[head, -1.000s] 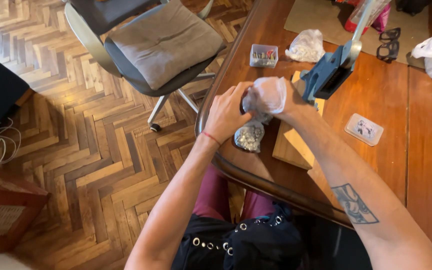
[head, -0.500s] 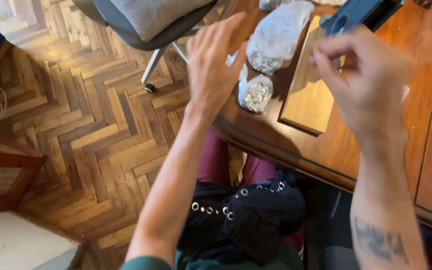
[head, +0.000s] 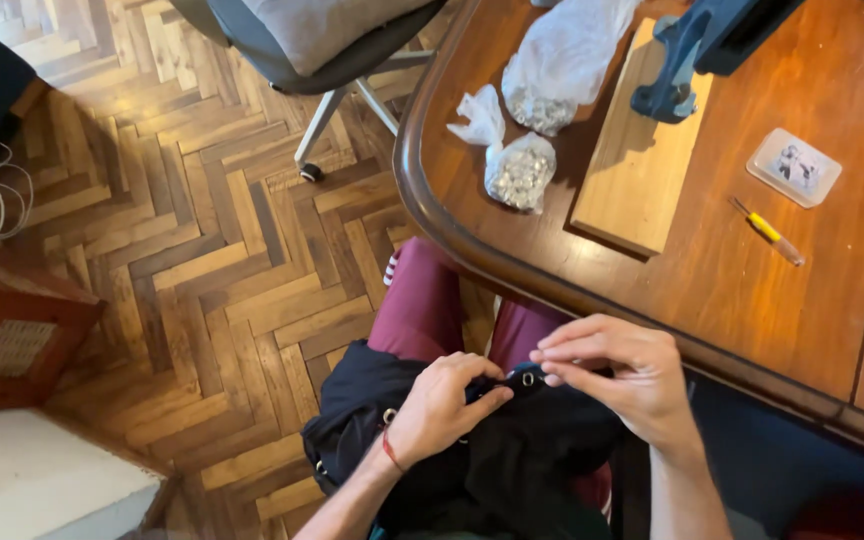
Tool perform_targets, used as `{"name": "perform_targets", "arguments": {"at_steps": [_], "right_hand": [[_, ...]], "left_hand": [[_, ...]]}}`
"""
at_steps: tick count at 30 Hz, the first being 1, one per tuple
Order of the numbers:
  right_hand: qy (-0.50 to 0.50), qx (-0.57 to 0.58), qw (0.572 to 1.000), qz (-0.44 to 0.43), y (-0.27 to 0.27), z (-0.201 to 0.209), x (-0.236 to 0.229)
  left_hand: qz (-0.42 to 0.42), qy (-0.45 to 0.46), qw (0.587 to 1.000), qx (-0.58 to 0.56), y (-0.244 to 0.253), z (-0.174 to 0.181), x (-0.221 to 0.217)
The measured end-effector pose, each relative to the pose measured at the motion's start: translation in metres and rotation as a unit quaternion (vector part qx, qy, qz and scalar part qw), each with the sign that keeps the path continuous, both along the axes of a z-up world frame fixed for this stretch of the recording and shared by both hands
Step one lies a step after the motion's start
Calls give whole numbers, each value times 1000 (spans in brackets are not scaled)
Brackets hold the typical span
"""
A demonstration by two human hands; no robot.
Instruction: Attaching metal eyelets to a black strap using a manual press machine
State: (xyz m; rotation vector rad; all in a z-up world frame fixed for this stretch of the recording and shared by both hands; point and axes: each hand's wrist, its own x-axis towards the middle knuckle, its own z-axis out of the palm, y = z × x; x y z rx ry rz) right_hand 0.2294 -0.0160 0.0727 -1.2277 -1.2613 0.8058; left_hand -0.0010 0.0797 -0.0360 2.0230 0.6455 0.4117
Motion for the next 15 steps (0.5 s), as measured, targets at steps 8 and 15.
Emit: {"name": "perform_targets", "arguments": {"at_steps": [8,15], "right_hand": [[-194,-3,976,94,-1,-32,13],[14,-97,976,195,-10,-66,25]], "left_hand": [[-50,-124,982,-133,-26,36,-1],[-6,-102,988,-120,-31,56,-5]]}}
